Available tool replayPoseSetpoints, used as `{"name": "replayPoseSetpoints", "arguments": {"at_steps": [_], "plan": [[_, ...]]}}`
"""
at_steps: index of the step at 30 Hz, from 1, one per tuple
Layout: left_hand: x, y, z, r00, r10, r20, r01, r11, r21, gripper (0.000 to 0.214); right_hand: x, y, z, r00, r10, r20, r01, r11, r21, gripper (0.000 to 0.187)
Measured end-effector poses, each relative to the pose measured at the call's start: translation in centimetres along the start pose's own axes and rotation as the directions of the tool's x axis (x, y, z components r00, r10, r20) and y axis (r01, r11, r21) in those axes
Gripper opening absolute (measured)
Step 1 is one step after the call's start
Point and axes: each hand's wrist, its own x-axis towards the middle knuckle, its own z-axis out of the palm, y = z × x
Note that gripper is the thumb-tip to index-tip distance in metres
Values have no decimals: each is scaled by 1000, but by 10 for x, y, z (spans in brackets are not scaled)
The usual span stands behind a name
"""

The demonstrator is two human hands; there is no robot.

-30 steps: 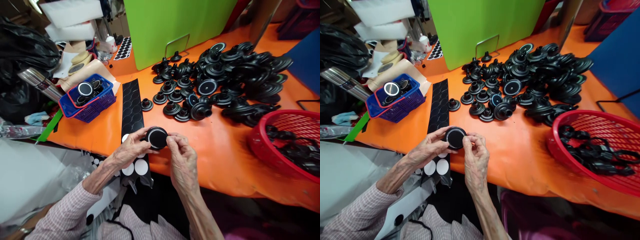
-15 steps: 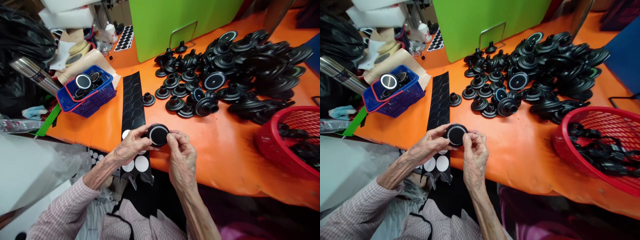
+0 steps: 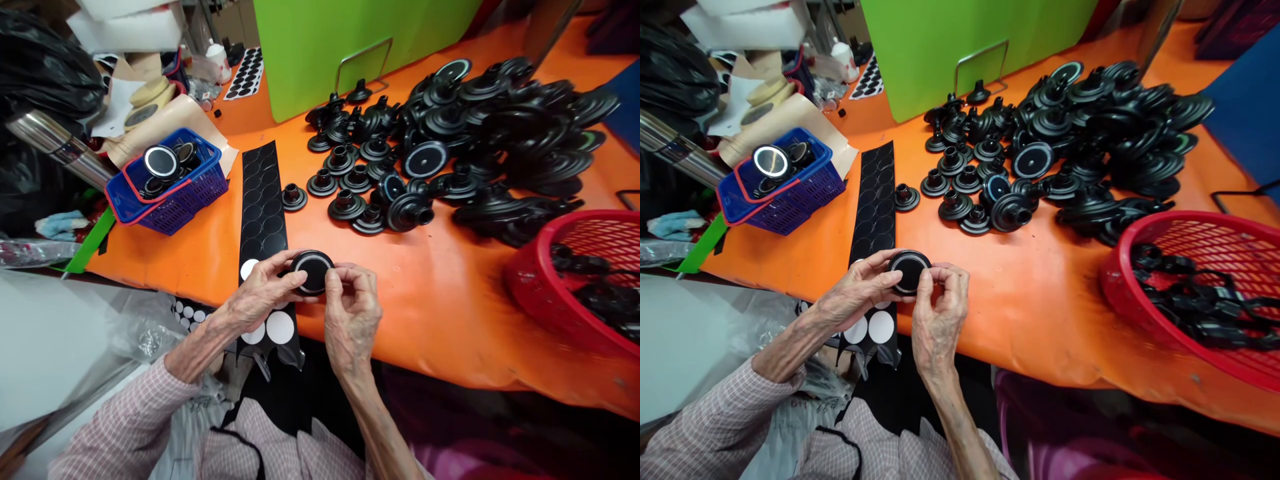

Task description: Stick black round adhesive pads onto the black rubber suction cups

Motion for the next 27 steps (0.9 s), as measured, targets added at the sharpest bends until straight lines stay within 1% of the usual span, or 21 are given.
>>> {"name": "replayPoseSetpoints", "arguments": {"at_steps": [8, 11, 13, 14, 15, 16, 17, 18, 19, 20, 21, 22, 23, 24, 25, 26, 27], "plan": [[-1, -4, 0, 997, 5, -79, -6, 1000, -20, 38, -2, 7, 4, 996, -85, -5, 84, 992, -90, 12], [-1, -8, 0, 995, 3, -98, -6, 999, -37, 39, -3, 8, 6, 996, -88, -25, 85, 991, -100, 13], [0, -9, 2, 995, 1, -104, -6, 999, -39, 40, -4, 6, 6, 998, -32, -45, 29, 998, -63, 16], [0, -8, 3, 995, 3, -103, -6, 1000, -30, 41, -4, 5, 5, 999, 18, -27, -19, 999, -32, 21], [0, -6, 3, 995, 2, -98, -3, 1000, -4, 42, -4, 4, 4, 997, 73, 16, -73, 997, 3, 25], [-1, -3, 2, 996, -1, -88, 6, 999, 52, 44, -3, 3, 3, 990, 121, 74, -124, 992, 34, 27], [-3, 1, 0, 996, 3, -89, 10, 990, 140, 46, -2, 2, 0, 979, 155, 129, -163, 985, 54, 28], [-6, 6, -4, 993, 25, -114, 6, 966, 259, 48, 1, 3, -4, 971, 176, 164, -188, 980, 61, 28], [-11, 10, -9, 984, 69, -165, 3, 916, 402, 48, 6, 4, -9, 967, 189, 170, -201, 978, 61, 28], [-17, 14, -15, 961, 139, -240, 16, 836, 549, 48, 11, 5, -15, 969, 197, 149, -207, 977, 53, 29], [-26, 16, -22, 919, 226, -323, 56, 735, 675, 47, 18, 7, -22, 972, 207, 112, -212, 977, 38, 30], [-35, 16, -30, 867, 304, -396, 123, 638, 760, 47, 24, 9, -29, 974, 214, 76, -215, 976, 15, 32], [-45, 14, -37, 820, 351, -452, 197, 568, 799, 46, 30, 11, -35, 978, 202, 40, -201, 979, -29, 35], [-54, 9, -43, 790, 361, -495, 257, 538, 803, 47, 34, 11, -41, 988, 157, -5, -156, 983, -100, 38], [-62, 3, -48, 773, 349, -530, 294, 544, 786, 49, 34, 10, -46, 996, 75, -49, -84, 976, -199, 41], [-68, -4, -52, 765, 329, -554, 306, 571, 762, 52, 32, 8, -48, 997, -37, -69, 13, 950, -311, 42], [-73, -11, -54, 760, 316, -568, 302, 602, 739, 55, 25, 5, -47, 988, -148, -43, 118, 907, -405, 39]]}}
